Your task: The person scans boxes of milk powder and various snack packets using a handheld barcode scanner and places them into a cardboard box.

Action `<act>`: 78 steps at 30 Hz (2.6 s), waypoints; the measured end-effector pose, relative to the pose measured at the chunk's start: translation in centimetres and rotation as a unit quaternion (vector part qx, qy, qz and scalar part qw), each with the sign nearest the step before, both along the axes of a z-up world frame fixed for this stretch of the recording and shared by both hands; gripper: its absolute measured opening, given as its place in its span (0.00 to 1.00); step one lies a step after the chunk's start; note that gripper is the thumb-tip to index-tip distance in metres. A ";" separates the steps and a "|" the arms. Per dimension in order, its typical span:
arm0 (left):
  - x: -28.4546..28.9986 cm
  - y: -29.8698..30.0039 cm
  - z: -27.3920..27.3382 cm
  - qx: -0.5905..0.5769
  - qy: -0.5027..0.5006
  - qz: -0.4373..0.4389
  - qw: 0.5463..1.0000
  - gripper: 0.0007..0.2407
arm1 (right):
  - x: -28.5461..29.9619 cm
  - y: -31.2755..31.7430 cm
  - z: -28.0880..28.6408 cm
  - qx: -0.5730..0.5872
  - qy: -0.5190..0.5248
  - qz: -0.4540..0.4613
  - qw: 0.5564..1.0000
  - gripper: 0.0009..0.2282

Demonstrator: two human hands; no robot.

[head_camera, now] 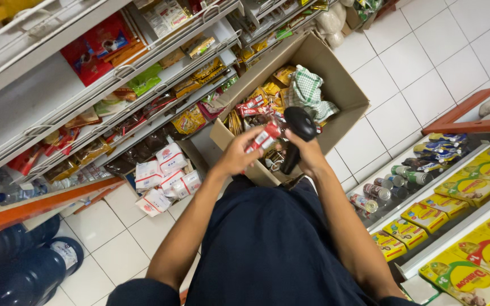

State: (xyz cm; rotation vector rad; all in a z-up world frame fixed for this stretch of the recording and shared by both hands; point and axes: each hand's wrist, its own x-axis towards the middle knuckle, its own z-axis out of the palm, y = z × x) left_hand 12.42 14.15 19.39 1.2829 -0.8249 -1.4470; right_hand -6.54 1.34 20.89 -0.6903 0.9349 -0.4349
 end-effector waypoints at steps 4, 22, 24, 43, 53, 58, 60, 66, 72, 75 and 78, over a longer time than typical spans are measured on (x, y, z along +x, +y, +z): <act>-2.1 2.0 -1.0 -0.023 0.032 -0.032 0.999 0.25 | 1.3 0.2 -2.3 0.034 -0.032 -0.102 0.994 0.11; -0.7 0.9 0.9 -0.076 0.160 0.088 0.980 0.24 | -0.2 3.8 1.5 -0.241 -0.032 0.147 0.959 0.22; 0.1 1.9 1.4 -0.073 0.145 0.087 0.983 0.23 | -0.2 4.4 2.7 -0.261 0.015 0.172 0.950 0.22; 2.5 3.7 3.9 -0.009 -0.096 0.039 0.995 0.23 | -0.2 3.3 8.2 -0.448 0.062 0.385 0.805 0.13; -0.6 2.2 4.7 -0.077 -0.060 0.042 0.994 0.13 | -1.3 2.8 2.1 -0.136 0.063 0.023 0.988 0.19; -3.2 0.6 7.2 -0.065 -0.150 0.024 0.986 0.06 | -0.5 2.0 0.6 -0.021 -0.027 -0.067 0.997 0.21; -3.5 -0.5 8.0 -0.149 -0.160 0.034 0.975 0.06 | -0.5 1.1 0.9 -0.011 -0.045 -0.095 0.994 0.20; -4.0 -4.0 9.4 -0.025 -0.228 0.029 0.973 0.06 | -1.1 -1.8 2.9 -0.063 -0.074 -0.131 0.987 0.18; -5.6 -7.2 9.7 -0.078 -0.079 0.096 0.989 0.04 | -1.4 -4.4 4.2 -0.125 -0.062 -0.130 0.982 0.18; -5.6 -8.1 9.7 -0.100 -0.049 0.133 0.985 0.05 | -1.1 -4.7 3.9 -0.107 -0.072 -0.175 0.976 0.17; -4.4 -9.4 9.4 -0.164 -0.022 0.129 0.978 0.07 | -0.2 -4.8 3.4 -0.067 -0.006 -0.201 0.977 0.14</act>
